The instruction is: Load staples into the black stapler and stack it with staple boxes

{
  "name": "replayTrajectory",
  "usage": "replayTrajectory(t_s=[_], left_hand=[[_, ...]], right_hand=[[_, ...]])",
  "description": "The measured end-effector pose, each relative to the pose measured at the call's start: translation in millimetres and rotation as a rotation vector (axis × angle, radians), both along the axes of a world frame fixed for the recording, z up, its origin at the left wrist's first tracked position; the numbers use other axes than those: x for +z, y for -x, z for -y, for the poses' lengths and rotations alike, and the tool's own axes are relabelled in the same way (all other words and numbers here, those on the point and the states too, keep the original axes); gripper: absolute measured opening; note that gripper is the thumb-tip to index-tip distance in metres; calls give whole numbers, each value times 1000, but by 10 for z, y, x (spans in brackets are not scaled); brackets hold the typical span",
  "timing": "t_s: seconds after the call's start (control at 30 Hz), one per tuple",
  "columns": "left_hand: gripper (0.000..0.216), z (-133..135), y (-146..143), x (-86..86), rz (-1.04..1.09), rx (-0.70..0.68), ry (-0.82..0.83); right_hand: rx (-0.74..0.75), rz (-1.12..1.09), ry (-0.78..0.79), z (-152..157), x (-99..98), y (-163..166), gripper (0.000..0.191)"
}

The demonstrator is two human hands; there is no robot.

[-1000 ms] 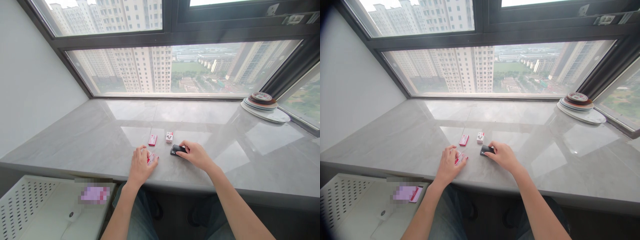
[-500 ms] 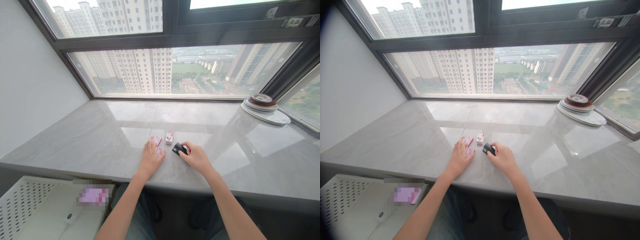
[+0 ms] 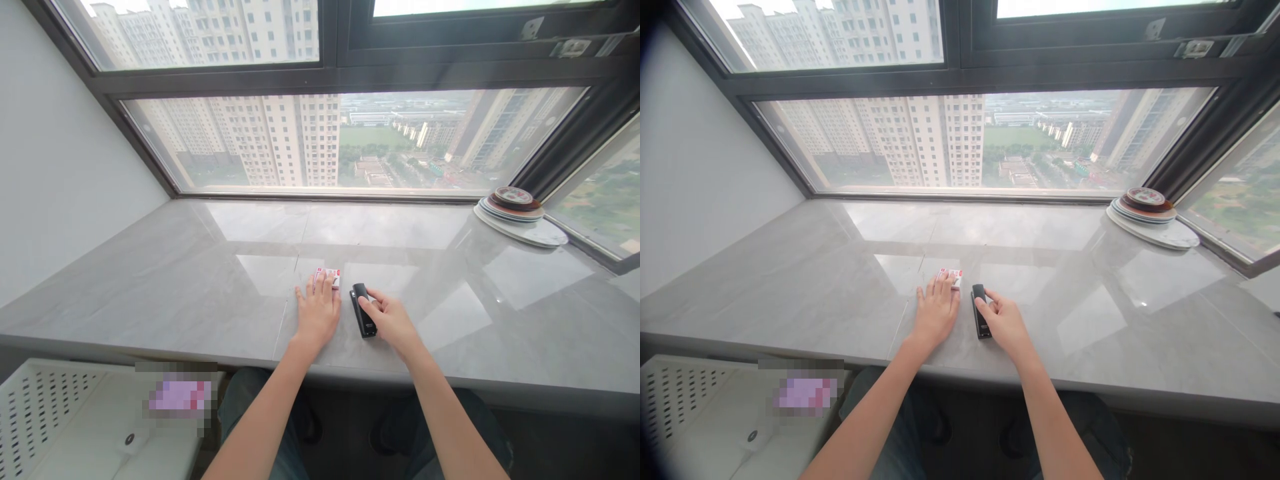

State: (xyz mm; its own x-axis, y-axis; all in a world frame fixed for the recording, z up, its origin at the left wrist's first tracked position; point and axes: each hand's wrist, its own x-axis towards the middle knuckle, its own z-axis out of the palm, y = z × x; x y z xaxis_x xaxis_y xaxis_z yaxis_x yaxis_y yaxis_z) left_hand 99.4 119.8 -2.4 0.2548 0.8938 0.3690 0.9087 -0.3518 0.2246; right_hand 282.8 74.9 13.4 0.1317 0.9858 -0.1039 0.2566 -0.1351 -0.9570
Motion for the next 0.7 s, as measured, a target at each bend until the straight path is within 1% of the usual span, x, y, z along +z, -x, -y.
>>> replayTrajectory(t_s=[0.07, 0.13, 0.23, 0.3, 0.4, 0.53, 0.63, 0.7], left_hand=[[49, 52, 46, 3, 5, -8, -22], [47, 109, 107, 3, 8, -21, -41], [46, 172, 246, -8, 6, -29, -55], [46, 178, 402, -26, 3, -12, -63], [45, 114, 768, -72, -3, 13, -75], [44, -97, 1390, -132, 4, 33, -77], [42, -306, 1769, -143, 16, 35, -74], [42, -433, 1922, -141, 29, 31, -72]], right_hand=[[11, -123, 47, -15, -48, 83, 70], [26, -198, 49, -62, -80, 209, 70], [93, -201, 17, -178, -103, 469, 60], [144, -177, -14, -265, -109, 684, 53], [229, -170, -56, -401, -114, 1049, 47], [377, -144, -69, -640, -106, 1557, 40], [425, -138, -62, -850, -91, 1871, 35], [431, -144, -63, -960, -89, 2008, 34]])
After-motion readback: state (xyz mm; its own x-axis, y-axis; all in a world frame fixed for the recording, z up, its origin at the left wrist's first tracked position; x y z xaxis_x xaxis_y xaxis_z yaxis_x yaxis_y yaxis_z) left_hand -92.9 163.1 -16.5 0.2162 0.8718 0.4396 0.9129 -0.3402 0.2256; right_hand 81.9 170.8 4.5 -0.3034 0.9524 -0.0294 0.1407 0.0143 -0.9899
